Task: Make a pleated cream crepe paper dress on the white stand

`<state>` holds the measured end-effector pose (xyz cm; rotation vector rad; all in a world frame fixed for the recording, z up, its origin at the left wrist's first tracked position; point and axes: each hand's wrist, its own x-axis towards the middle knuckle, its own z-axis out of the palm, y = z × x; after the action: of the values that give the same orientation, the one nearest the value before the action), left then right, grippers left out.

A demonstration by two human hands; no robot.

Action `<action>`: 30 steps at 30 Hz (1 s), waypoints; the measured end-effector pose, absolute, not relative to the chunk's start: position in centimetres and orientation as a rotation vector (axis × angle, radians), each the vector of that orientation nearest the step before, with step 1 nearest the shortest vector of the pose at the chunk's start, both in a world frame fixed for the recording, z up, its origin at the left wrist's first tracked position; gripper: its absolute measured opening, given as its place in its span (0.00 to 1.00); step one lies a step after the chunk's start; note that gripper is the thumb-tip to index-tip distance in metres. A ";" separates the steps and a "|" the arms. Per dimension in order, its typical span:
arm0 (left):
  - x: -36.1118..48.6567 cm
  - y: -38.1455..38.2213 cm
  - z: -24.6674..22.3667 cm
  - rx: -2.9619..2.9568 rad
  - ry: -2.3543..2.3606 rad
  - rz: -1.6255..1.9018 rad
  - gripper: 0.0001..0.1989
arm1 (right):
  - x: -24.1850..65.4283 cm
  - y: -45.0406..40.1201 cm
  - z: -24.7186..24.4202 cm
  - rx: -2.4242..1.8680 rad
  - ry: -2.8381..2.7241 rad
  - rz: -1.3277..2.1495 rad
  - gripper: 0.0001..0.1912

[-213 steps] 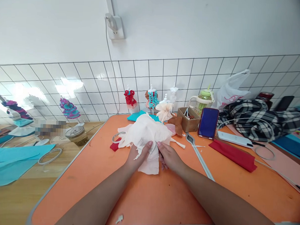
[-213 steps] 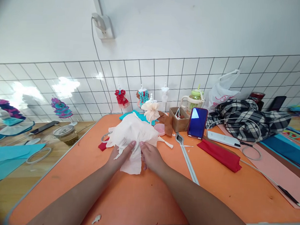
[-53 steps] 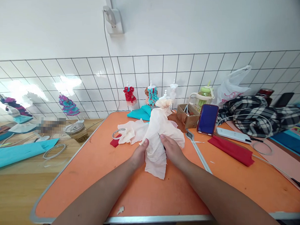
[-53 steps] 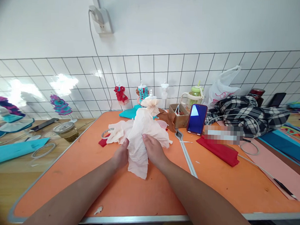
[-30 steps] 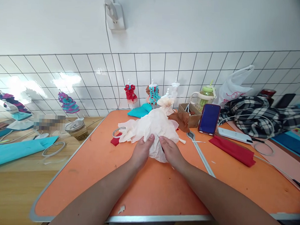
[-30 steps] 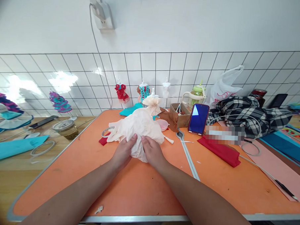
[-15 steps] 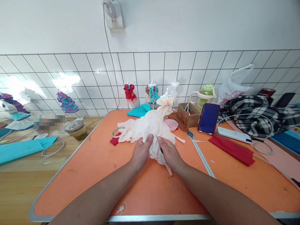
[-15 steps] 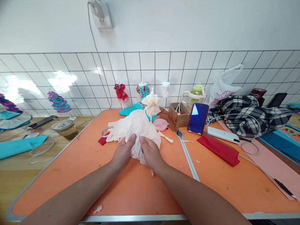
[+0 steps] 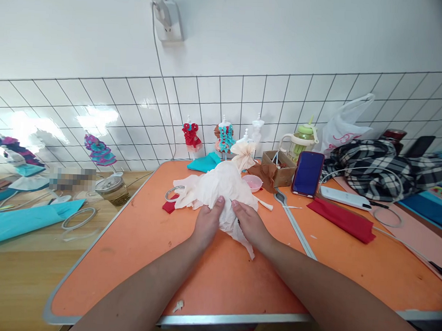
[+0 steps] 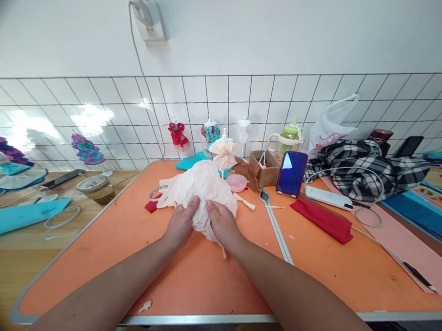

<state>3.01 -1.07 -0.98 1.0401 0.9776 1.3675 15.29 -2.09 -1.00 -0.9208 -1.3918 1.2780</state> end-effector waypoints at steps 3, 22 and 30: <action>2.9 -1.0 -1.1 0.990 0.991 1.397 0.24 | 15.3 -2.2 -1.0 -0.938 -1.397 1.235 0.24; 3.0 -1.1 -0.9 1.010 0.949 1.349 0.21 | 15.5 -2.0 -1.0 -0.929 -1.431 1.289 0.25; 3.6 -1.8 -0.9 1.142 0.878 1.349 0.25 | 15.6 -2.1 -0.6 -1.089 -1.345 1.229 0.23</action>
<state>3.58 -1.82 -0.88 1.1420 0.8778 1.3487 15.55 -2.08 -0.55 -1.0891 -1.3450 1.2289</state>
